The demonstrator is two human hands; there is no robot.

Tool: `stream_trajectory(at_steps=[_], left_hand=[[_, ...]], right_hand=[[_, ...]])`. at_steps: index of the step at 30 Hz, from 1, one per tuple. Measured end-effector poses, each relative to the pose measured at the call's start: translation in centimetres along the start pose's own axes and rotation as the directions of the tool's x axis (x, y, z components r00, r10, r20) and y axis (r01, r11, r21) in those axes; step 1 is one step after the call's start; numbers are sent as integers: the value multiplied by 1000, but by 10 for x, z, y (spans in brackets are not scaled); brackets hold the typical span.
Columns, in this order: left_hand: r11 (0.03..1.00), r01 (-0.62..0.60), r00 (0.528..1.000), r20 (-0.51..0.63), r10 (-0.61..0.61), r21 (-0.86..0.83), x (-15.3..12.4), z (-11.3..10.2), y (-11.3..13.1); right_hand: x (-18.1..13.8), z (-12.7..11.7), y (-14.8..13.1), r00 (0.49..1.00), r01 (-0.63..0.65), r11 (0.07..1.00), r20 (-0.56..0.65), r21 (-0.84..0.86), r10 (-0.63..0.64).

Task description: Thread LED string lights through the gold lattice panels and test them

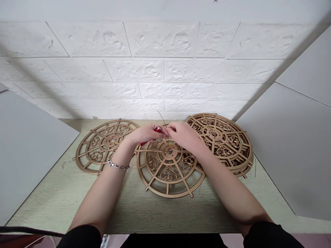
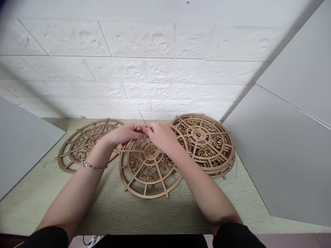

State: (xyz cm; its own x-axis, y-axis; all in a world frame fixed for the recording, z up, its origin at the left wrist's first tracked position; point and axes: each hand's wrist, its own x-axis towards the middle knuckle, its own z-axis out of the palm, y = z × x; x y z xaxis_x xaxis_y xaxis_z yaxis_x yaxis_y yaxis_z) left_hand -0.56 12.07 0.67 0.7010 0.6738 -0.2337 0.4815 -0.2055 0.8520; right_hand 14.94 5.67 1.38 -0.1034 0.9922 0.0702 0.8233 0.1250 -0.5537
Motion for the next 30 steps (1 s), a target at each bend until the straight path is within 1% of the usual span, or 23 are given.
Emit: stream_trajectory(at_steps=[6, 9, 12, 15, 18, 21, 23, 26, 30], left_hand=[[999, -16, 997, -71, 13, -43, -5, 5, 13], [996, -37, 991, -132, 26, -79, -5, 7, 15], [992, -74, 984, -168, 56, -101, -5, 8, 15], [991, -86, 976, -210, 63, -100, -6, 10, 18], [987, -129, 961, -259, 100, -98, -7, 14, 23], [985, -153, 943, -312, 120, -84, -7, 20, 26], [985, -154, 933, -341, 119, -78, -6, 23, 28], [985, -152, 923, -369, 112, -82, -8, 25, 30], [978, -170, 904, -415, 107, -119, -14, 20, 33]], right_hand=[[0, -1, 1, 994, 30, 998, -105, 61, -24], [1, -2, 2, 988, 53, 992, -147, 111, -36], [1, -4, 2, 986, 71, 979, -164, 193, -39], [2, -8, 3, 989, 73, 940, -148, 332, -25], [5, -11, 7, 996, 45, 858, -90, 511, 1], [8, -13, 13, 998, 25, 791, -58, 611, 13], [8, -14, 15, 998, 24, 772, -56, 635, 14], [6, -16, 15, 999, 15, 774, -43, 633, 16], [1, -19, 10, 998, 45, 832, -55, 552, -17]])
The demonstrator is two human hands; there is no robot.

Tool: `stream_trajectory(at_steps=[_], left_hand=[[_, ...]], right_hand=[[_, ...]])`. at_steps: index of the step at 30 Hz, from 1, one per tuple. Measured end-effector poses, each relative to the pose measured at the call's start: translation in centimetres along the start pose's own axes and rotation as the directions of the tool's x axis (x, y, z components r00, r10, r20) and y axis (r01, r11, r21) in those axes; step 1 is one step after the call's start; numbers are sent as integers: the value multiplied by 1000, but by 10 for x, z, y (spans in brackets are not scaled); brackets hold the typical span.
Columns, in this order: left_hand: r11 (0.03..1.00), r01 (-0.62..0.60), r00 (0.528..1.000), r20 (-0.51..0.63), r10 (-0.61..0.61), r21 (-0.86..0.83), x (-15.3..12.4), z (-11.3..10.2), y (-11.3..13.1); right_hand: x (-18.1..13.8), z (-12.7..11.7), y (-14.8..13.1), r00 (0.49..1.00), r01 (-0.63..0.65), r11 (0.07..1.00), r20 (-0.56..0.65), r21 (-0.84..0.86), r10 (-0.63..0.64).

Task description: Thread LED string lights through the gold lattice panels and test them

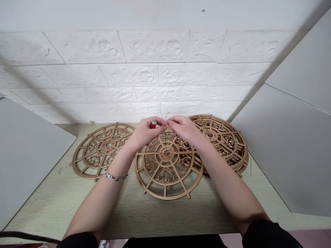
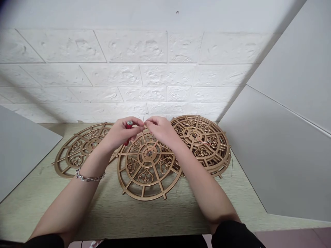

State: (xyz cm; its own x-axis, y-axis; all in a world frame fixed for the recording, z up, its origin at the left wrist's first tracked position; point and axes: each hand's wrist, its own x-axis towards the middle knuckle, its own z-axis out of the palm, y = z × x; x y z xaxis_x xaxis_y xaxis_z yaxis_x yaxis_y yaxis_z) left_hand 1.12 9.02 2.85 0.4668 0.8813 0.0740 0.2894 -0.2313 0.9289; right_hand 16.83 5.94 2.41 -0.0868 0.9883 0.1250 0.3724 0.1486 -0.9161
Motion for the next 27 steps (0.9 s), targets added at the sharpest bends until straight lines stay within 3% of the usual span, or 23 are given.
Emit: stream_trajectory(at_steps=[7, 11, 16, 22, 27], left_hand=[[998, -66, 987, -149, 66, 7, -7, -18, 10], [996, -85, 978, -193, 84, 4, -13, -23, 17], [995, -98, 982, -167, 93, -26, -18, -22, 22], [993, -100, 979, -186, 88, -56, -14, -20, 19], [969, -137, 979, -180, 99, -208, -5, -18, 9]], right_hand=[[-10, 1, -13, 997, 49, 998, -53, -41, -51], [-18, 5, -19, 991, 95, 995, 93, -12, -93], [-19, 19, -21, 986, 159, 987, -51, -7, -159], [-13, 26, -16, 989, 129, 967, 35, 221, -140], [-12, 23, -12, 996, 88, 969, -2, 229, -90]])
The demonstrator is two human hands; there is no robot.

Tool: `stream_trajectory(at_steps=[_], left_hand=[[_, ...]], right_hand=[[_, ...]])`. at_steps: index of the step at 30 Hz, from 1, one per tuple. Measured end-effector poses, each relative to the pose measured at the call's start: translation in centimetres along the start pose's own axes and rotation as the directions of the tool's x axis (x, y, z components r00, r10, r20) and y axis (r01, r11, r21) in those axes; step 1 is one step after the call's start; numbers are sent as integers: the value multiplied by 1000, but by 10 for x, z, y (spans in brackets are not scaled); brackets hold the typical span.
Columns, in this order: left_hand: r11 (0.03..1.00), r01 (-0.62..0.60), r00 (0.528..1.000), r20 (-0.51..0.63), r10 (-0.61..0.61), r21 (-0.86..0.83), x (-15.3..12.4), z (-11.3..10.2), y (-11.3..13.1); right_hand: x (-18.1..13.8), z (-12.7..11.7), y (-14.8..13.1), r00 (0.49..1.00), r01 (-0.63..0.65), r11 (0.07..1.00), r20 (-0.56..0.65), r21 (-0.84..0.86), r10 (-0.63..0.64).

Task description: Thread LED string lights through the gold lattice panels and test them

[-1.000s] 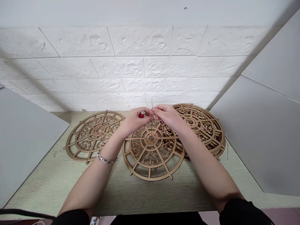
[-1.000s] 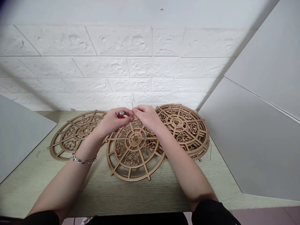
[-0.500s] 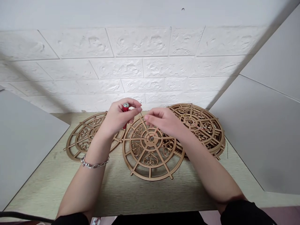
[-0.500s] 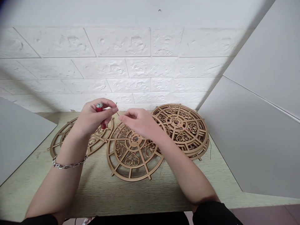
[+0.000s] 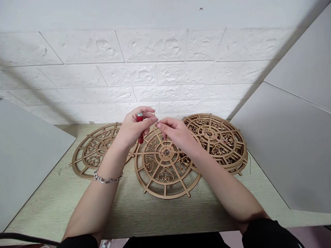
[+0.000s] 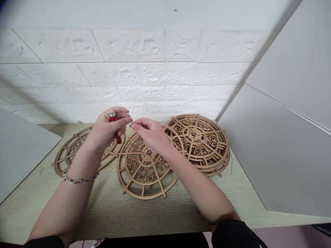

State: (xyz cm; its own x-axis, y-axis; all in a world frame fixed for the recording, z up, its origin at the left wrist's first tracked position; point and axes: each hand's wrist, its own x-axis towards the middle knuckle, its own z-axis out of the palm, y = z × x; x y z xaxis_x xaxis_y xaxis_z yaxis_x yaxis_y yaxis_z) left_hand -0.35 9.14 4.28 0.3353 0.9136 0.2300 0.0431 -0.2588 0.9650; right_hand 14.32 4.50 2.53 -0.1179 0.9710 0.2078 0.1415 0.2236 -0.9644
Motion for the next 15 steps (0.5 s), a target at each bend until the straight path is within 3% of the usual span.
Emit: stream_trajectory(at_steps=[7, 11, 15], left_hand=[[957, 209, 977, 78, -197, -202, 5, 5, -7], [959, 193, 981, 62, -184, -206, 7, 5, -11], [988, 143, 989, 45, -141, -60, 7, 2, -13]], right_hand=[[0, -5, 0, 998, -65, 997, 3, 31, 65], [2, -5, 3, 994, -70, 996, -81, 55, 75], [4, -4, 9, 986, -52, 997, -153, 62, 61]])
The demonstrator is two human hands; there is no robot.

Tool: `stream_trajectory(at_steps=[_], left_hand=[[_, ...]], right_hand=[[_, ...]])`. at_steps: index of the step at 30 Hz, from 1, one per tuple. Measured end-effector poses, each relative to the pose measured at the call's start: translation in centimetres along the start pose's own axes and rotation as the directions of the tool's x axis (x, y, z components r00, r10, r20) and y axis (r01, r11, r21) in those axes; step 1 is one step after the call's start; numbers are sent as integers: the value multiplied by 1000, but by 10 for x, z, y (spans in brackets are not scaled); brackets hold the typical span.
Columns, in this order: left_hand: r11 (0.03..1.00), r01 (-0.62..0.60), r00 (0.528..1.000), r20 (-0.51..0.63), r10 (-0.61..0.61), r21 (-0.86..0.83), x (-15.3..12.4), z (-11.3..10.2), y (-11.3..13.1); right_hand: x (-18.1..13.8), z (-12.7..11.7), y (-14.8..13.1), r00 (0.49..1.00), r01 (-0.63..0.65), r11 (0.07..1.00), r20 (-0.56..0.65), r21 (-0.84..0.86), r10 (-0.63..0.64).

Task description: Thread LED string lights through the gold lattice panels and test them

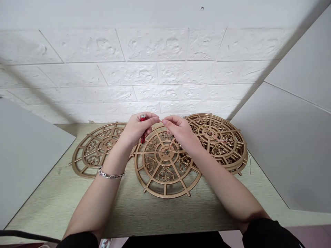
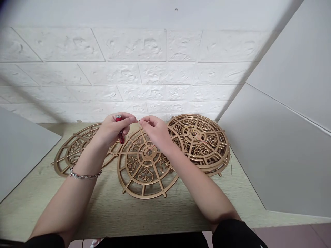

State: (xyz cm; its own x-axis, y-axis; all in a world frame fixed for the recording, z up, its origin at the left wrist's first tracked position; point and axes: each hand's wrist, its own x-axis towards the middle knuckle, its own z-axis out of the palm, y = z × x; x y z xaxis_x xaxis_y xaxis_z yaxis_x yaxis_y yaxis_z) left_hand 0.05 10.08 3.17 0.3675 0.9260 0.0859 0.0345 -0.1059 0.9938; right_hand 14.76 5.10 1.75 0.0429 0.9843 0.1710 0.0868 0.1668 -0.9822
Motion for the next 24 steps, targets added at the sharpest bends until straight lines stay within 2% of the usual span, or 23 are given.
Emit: stream_trajectory(at_steps=[5, 8, 10, 13, 15, 17, 20, 24], left_hand=[[998, -17, 1000, 17, 16, 67, 0, -4, 0], [1000, -30, 999, -17, 30, 2, 1, -4, 1], [995, 3, 1000, -5, -4, -103, 3, -3, 0], [961, 116, 989, 120, -88, -251, 4, 2, -4], [948, 165, 974, 198, -113, -273, 5, 6, -8], [953, 164, 965, 239, -103, -253, 5, 8, -13], [968, 139, 957, 280, -76, -211, 4, 10, -17], [978, 144, 938, 336, -86, -152, 3, 11, -18]], right_hand=[[2, 1, 10, 995, 50, 999, -85, 21, -48], [3, 2, 14, 987, 109, 992, -127, 62, -100], [3, 3, 16, 982, 142, 985, -138, 94, -128], [4, 4, 17, 978, 178, 977, -131, 117, -163], [4, 4, 17, 977, 182, 975, -136, 125, -165], [5, 4, 16, 980, 158, 975, -145, 158, -135], [5, 2, 14, 990, 120, 968, -100, 222, -100], [1, 1, 9, 989, 141, 968, 15, 208, -148]])
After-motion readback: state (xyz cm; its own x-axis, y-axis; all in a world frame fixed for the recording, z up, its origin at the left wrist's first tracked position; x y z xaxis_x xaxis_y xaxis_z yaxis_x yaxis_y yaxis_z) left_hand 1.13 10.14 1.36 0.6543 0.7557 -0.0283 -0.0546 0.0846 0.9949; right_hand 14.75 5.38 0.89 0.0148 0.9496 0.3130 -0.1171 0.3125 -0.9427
